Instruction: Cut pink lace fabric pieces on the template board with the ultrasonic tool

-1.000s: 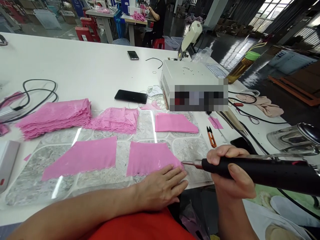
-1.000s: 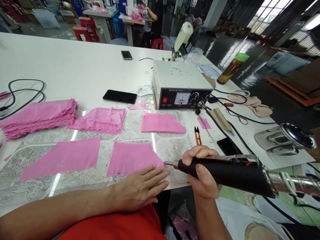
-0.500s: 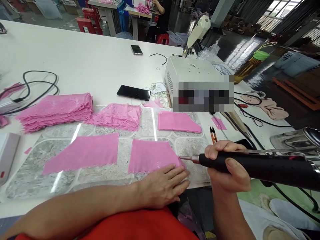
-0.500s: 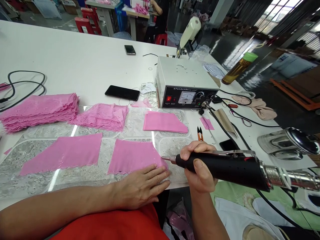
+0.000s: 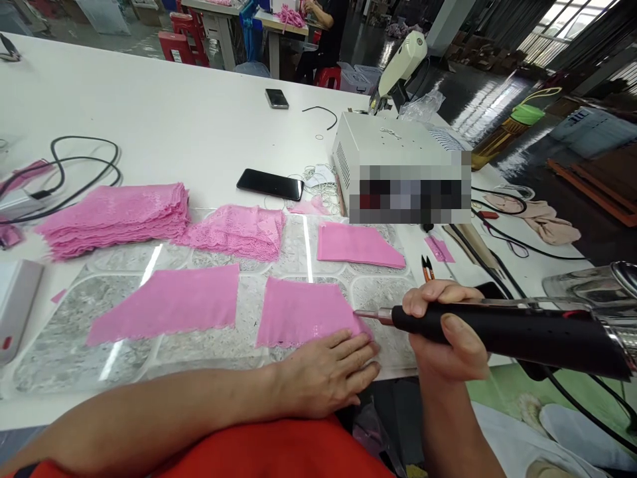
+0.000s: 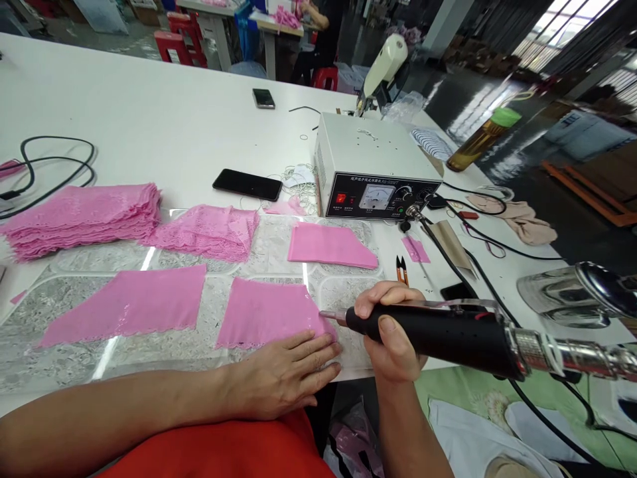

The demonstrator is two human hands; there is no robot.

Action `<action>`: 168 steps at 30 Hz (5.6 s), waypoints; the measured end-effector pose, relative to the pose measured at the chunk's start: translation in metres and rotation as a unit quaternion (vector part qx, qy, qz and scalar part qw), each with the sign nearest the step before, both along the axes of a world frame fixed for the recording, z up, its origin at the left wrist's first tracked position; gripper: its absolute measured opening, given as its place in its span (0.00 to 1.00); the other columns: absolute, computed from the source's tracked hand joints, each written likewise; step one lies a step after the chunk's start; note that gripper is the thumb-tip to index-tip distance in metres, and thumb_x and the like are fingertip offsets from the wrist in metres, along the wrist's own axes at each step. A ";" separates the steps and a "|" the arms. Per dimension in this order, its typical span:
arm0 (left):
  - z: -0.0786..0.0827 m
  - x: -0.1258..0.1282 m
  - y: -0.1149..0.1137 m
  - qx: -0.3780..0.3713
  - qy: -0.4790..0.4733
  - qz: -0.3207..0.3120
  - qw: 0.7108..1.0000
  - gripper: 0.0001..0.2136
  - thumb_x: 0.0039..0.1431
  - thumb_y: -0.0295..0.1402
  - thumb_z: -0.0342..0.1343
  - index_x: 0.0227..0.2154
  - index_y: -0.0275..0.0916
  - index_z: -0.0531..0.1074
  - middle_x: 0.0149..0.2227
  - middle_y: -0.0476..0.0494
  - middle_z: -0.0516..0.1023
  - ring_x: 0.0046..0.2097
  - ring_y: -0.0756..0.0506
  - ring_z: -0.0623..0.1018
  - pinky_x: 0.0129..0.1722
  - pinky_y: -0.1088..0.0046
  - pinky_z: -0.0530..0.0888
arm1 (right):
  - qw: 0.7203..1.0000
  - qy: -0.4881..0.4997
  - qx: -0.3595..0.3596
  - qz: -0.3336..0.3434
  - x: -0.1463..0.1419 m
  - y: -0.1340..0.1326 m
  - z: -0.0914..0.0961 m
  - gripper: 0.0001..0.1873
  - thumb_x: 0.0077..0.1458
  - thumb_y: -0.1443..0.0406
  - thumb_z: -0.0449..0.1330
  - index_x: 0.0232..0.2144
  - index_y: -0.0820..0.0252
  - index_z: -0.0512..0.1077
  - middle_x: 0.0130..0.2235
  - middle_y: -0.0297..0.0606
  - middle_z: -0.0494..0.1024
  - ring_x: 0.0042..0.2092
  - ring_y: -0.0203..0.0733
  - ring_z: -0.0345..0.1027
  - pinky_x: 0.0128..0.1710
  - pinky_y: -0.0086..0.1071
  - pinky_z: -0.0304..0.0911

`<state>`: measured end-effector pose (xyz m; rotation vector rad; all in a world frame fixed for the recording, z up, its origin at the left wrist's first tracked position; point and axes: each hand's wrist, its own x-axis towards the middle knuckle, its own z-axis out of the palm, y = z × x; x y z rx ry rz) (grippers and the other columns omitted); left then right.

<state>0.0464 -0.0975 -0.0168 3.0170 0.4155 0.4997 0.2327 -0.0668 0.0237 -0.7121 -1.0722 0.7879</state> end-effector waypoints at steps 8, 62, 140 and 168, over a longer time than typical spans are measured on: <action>-0.003 0.001 -0.002 -0.010 -0.004 -0.001 1.000 0.20 0.68 0.41 0.48 0.55 0.31 0.68 0.60 0.36 0.69 0.61 0.39 0.67 0.61 0.64 0.63 | 1.000 -0.014 0.007 -0.010 -0.004 0.005 0.003 0.07 0.42 0.66 0.60 0.28 0.60 0.68 0.29 0.32 0.69 0.23 0.32 0.63 0.23 0.32 0.62; 0.002 -0.089 0.019 0.024 0.001 0.285 0.958 0.15 0.69 0.31 0.45 0.52 0.33 0.70 0.56 0.38 0.73 0.60 0.37 0.69 0.60 0.55 0.65 | 1.000 0.022 -0.003 -0.015 -0.060 0.037 0.000 0.07 0.40 0.67 0.57 0.28 0.59 0.68 0.28 0.30 0.68 0.23 0.32 0.64 0.24 0.31 0.60; -0.007 -0.086 0.031 0.004 -0.005 0.166 0.986 0.21 0.65 0.41 0.53 0.57 0.36 0.68 0.61 0.33 0.66 0.62 0.35 0.67 0.61 0.57 0.65 | 0.999 0.040 -0.002 -0.027 -0.053 0.036 -0.007 0.10 0.39 0.67 0.56 0.29 0.57 0.70 0.30 0.30 0.69 0.22 0.31 0.63 0.23 0.31 0.61; -0.001 -0.119 0.007 -0.031 0.045 0.289 0.956 0.23 0.69 0.45 0.45 0.60 0.38 0.63 0.64 0.34 0.62 0.65 0.35 0.62 0.63 0.49 0.55 | 1.000 0.015 0.000 0.005 -0.091 0.036 -0.001 0.06 0.44 0.67 0.58 0.30 0.57 0.69 0.31 0.31 0.69 0.25 0.31 0.64 0.27 0.32 0.63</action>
